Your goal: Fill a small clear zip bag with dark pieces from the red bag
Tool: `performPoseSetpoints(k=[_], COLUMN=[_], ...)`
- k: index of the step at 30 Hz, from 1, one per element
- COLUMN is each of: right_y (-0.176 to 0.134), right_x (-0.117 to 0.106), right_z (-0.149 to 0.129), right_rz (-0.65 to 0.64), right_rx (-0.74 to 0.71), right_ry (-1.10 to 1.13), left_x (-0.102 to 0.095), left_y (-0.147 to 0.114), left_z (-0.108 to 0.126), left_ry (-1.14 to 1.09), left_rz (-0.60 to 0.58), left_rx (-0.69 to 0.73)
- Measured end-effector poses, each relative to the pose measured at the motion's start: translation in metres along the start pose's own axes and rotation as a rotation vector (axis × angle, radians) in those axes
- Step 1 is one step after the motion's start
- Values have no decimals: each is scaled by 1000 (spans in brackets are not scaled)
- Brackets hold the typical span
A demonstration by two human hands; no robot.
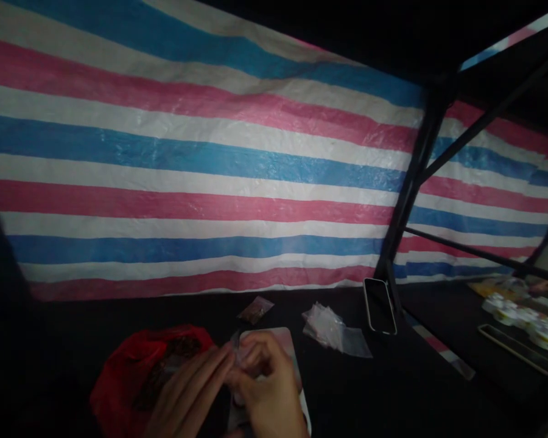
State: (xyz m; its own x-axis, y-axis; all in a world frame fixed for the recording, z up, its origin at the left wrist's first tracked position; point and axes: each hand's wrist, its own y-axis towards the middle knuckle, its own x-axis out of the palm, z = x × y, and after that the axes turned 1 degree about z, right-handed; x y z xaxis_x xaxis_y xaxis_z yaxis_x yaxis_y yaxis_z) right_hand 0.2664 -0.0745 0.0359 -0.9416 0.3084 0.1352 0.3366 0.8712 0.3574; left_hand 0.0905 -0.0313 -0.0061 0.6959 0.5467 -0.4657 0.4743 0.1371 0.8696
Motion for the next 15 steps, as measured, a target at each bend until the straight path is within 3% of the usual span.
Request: performPoseSetpoints(k=[3,8,15], right_y=[8,11,12], right_x=[16,-2,-9], right_z=[-4,-14,-21], right_rz=[-46,-102,-57], right_rx=[87,110,125], right_ry=[183,199,121], left_x=[7,12,6], left_y=[22,25,38], left_z=[-3,-7,-14], left_ry=[-64,-289,-262], left_rz=[-83,-227,-287], left_rx=[-180,-400,-296])
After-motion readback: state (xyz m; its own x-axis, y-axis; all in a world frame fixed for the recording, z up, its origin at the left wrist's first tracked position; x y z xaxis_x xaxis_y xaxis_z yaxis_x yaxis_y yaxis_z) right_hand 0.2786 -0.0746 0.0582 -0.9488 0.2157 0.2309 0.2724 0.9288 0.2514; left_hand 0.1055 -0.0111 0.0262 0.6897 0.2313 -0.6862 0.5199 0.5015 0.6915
